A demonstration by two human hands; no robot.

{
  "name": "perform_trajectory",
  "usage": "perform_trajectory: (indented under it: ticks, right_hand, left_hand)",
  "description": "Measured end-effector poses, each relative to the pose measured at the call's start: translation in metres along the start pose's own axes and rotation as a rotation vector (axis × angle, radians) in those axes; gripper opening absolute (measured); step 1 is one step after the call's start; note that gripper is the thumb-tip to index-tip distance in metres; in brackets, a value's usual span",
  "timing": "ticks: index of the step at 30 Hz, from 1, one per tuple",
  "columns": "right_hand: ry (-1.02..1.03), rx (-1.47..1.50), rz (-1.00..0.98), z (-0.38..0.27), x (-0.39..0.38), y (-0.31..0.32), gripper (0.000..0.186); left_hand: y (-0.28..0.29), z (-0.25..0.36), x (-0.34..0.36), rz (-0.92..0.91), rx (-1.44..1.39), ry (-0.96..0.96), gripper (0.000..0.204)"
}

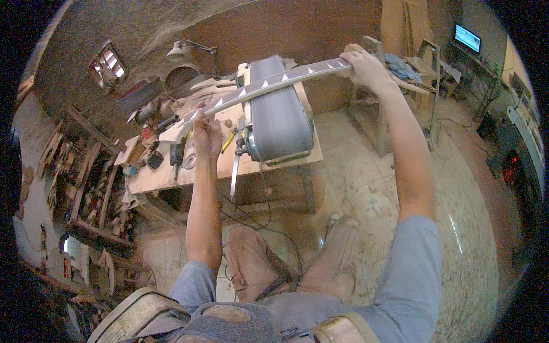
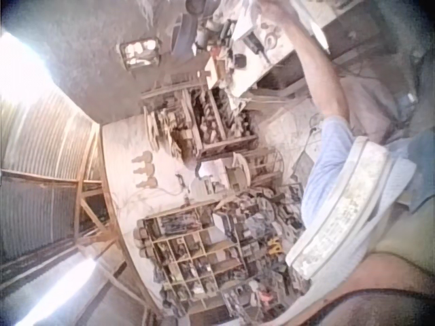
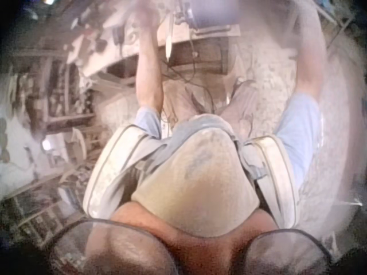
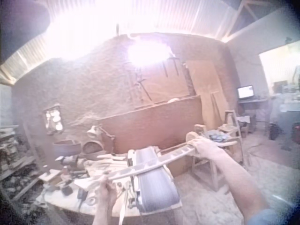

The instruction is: The person sands the back and fretboard of a guitar neck, first using a handheld power sander and then a stationary belt sander.

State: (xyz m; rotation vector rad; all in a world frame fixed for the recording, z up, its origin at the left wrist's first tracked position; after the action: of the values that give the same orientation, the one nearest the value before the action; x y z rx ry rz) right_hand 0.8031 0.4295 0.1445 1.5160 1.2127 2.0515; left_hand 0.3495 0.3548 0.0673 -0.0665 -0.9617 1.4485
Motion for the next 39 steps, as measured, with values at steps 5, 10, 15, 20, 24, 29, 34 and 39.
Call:
perform_trajectory:
  ticks: [5,10,15,20,24,29,34,39]
  right_hand:
    - [-0.091,-0.086,-0.054,0.046,-0.022,0.017,0.058]
    - [-0.202,-0.152,-0.130,0.084,-0.038,0.030,0.062]
    - [-0.205,-0.180,-0.066,0.096,-0.035,0.017,0.060]
    - [-0.119,-0.170,-0.005,0.058,-0.018,0.006,0.054]
    - [-0.027,-0.224,0.032,0.031,0.001,-0.007,0.048]
    - [-0.006,-0.203,0.043,-0.008,0.019,-0.020,0.051]
    - [-0.009,-0.184,-0.026,-0.041,0.028,-0.020,0.060]
    - [0.030,-0.049,0.007,-0.028,0.014,-0.015,0.060]
  left_hand:
    - [-0.038,-0.036,0.002,0.030,0.138,-0.004,0.043]
    - [-0.097,-0.052,-0.013,0.009,-0.069,0.207,0.045]
    - [-0.098,-0.050,-0.014,-0.012,-0.099,0.204,0.046]
    - [-0.054,-0.030,-0.011,0.099,0.124,-0.105,0.039]
    - [-0.018,-0.006,-0.010,0.103,0.032,-0.008,0.043]
    - [0.002,0.027,-0.020,0.028,-0.042,0.059,0.042]
    - [0.018,0.049,-0.023,0.091,0.017,-0.018,0.050]
    - [0.029,0.040,-0.012,0.106,0.050,0.013,0.052]
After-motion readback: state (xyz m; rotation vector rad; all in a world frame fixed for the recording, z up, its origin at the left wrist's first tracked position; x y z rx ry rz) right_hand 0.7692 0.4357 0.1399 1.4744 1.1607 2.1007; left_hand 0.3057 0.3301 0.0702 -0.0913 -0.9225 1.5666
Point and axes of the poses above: each hand's wrist, its own x-axis towards the middle knuckle, its own y-axis out of the back of the hand, z = x × y, the point moved 2 cm from there along x, towards the middle knuckle, and after that the axes turned 2 degrees about z, right-handed, at the moved point
